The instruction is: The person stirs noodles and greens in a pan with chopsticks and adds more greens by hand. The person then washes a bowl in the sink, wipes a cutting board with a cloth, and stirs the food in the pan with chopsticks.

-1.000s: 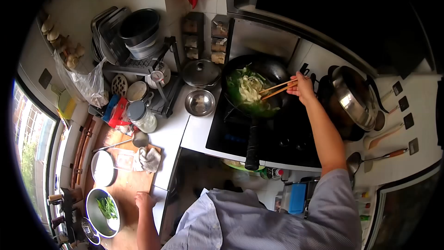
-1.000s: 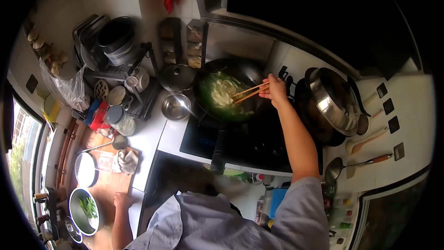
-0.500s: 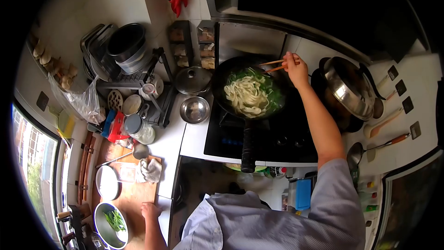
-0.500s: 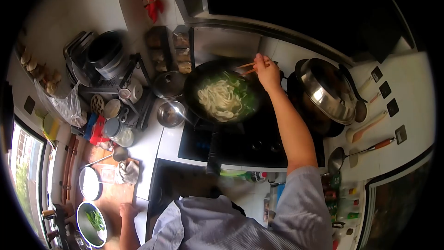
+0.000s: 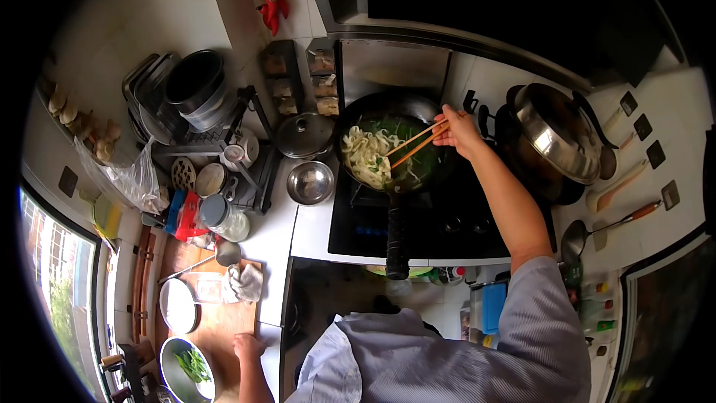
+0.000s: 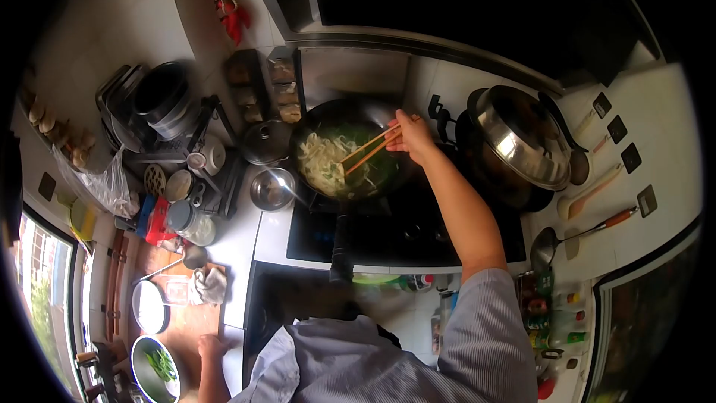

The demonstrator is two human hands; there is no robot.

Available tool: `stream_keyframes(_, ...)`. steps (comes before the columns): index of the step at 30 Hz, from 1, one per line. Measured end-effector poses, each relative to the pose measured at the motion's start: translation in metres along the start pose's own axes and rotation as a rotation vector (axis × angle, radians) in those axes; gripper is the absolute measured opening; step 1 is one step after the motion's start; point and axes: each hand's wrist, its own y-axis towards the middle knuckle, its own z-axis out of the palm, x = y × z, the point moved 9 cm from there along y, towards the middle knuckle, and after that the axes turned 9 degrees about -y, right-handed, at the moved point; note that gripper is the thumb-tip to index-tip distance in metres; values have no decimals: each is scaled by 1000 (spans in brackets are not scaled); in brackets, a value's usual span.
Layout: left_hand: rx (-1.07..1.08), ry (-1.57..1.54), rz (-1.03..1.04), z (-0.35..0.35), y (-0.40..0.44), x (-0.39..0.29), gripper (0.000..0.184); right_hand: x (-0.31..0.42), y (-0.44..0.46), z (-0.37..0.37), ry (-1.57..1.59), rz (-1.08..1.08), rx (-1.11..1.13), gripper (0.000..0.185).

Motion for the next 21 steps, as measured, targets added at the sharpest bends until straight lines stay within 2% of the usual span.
stream_keyframes(7,57,-6,-20,-6,-5,-3,117,51,-16,6,63,-185,-59,39)
stream_keyframes(9,92,-18,-20,-7,-8,-5,118,64,-22,26,-16,-319,8,36)
stream_keyframes(11,76,-47,-54,-8,-10,-3,118,56,-27,52,-90,-347,165,31)
stream_keyframes(13,48,-37,-37,-7,-10,-2,118,47,-27,62,-316,-378,213,31)
stream_keyframes(21,59,-67,-41,-6,-10,-1,121,39,-18,-6,-414,-132,36,29)
